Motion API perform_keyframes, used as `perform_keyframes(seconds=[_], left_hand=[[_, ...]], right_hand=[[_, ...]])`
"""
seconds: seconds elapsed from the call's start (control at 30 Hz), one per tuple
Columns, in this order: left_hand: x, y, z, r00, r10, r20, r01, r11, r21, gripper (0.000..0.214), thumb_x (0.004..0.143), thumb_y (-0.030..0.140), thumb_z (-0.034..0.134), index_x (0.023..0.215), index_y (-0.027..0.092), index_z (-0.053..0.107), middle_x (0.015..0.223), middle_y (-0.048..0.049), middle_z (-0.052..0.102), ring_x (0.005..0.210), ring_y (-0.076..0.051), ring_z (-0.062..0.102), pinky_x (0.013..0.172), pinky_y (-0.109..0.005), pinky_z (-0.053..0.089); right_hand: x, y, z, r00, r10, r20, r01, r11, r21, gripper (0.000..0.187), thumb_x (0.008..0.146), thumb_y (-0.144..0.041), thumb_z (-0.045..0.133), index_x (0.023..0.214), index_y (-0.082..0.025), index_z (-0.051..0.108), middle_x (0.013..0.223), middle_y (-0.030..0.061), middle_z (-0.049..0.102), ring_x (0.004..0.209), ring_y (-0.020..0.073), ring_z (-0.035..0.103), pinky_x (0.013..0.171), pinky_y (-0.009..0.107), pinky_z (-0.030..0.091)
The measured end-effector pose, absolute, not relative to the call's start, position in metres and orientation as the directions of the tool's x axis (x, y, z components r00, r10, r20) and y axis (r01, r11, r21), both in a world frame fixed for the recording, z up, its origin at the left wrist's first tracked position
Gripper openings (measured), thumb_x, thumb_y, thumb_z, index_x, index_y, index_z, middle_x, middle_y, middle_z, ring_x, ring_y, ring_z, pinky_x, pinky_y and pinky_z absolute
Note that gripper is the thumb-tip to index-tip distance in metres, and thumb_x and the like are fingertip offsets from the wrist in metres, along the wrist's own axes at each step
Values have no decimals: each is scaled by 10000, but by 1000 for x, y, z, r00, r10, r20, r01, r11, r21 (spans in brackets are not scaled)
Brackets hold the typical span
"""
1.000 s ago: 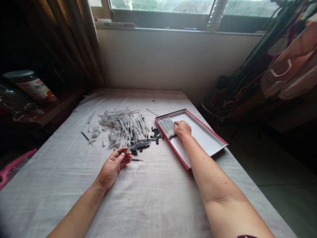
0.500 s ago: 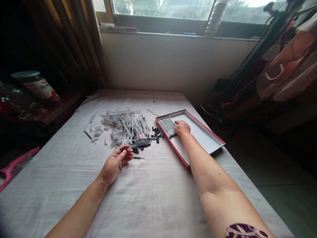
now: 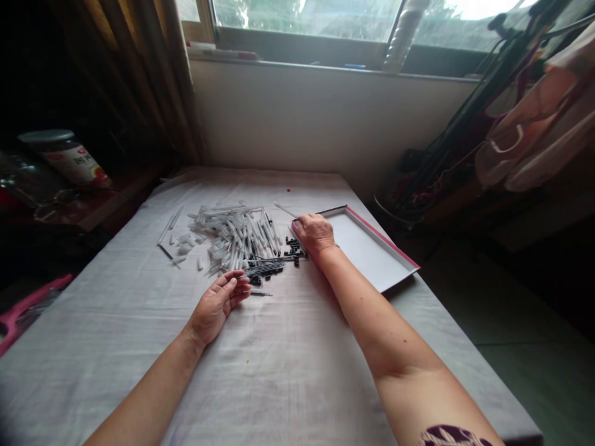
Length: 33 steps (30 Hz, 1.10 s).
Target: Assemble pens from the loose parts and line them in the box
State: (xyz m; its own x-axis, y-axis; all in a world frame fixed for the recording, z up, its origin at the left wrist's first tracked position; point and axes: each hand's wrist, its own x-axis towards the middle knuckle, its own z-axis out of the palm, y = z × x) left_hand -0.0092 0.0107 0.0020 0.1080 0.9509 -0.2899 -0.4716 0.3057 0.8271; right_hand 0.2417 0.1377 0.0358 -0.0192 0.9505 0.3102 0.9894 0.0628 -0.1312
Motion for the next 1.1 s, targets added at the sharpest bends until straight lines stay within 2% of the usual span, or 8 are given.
perform_keyframes(seconds=[0.1, 0.43, 0.63, 0.7, 0.8, 0.87, 1.0, 1.1], left_hand=[[-11, 11, 2, 111, 954, -278, -476, 296, 828, 332, 694, 333, 789, 955, 167, 667, 865, -42, 725, 769, -149, 679, 745, -280, 538], [-14, 11, 3, 115, 957, -266, -514, 286, 809, 409, 652, 378, 817, 958, 152, 667, 685, 15, 666, 586, -100, 628, 638, -230, 530], [-13, 11, 4, 112, 957, -267, -517, 286, 807, 398, 647, 364, 813, 952, 154, 666, 687, 11, 664, 584, -99, 617, 631, -230, 523], [-13, 11, 3, 108, 957, -268, -499, 285, 819, 403, 639, 376, 813, 946, 159, 669, 690, 9, 665, 588, -104, 616, 637, -239, 521], [-12, 7, 2, 33, 980, -197, -381, 194, 904, 358, 668, 399, 789, 924, 173, 681, 692, 1, 660, 618, -128, 612, 670, -266, 517], [-11, 4, 3, -104, 994, -46, -221, 22, 975, 291, 694, 387, 775, 896, 194, 697, 751, -21, 676, 720, -168, 631, 761, -296, 512], [-12, -3, 6, -197, 920, 340, 156, -313, 937, 255, 710, 313, 774, 955, 256, 734, 1120, -68, 683, 1146, -260, 561, 1078, -352, 345], [-14, -3, 3, -32, 922, 386, 335, -354, 873, 285, 743, 310, 741, 1027, 284, 733, 1165, -68, 686, 1169, -289, 540, 1131, -399, 255]], right_hand=[[206, 136, 35, -154, 963, 222, 980, 177, -88, 333, 939, -356, 436, 1160, -236, 654, 1118, 93, 692, 1033, 247, 616, 854, 317, 441], [173, 145, 20, -25, 998, 56, 992, 32, -121, 286, 900, -240, 476, 1083, -173, 684, 1090, 160, 701, 980, 269, 669, 814, 340, 479], [181, 137, 29, 62, 991, 119, 981, -39, -191, 326, 889, -198, 437, 1102, -162, 681, 1113, 162, 685, 986, 277, 659, 835, 350, 484], [189, 124, 30, 89, 970, 226, 954, -17, -301, 333, 889, -217, 429, 1112, -174, 673, 1155, 137, 667, 1040, 255, 632, 895, 336, 468], [197, 96, 24, 215, 899, 382, 732, 111, -673, 281, 859, -275, 466, 1001, -170, 684, 1004, 101, 700, 935, 221, 645, 877, 327, 484], [195, 74, 18, 287, 897, 337, 456, 181, -871, 290, 848, -364, 498, 981, -167, 664, 883, 74, 704, 770, 194, 647, 745, 320, 519], [175, 35, 10, 176, 959, 220, 119, 201, -972, 258, 778, -417, 619, 888, -185, 648, 739, 21, 670, 596, 142, 589, 580, 273, 496], [162, 22, 9, 69, 981, 184, 31, 182, -983, 238, 771, -416, 651, 857, -193, 650, 707, 5, 658, 558, 120, 565, 543, 251, 482]])
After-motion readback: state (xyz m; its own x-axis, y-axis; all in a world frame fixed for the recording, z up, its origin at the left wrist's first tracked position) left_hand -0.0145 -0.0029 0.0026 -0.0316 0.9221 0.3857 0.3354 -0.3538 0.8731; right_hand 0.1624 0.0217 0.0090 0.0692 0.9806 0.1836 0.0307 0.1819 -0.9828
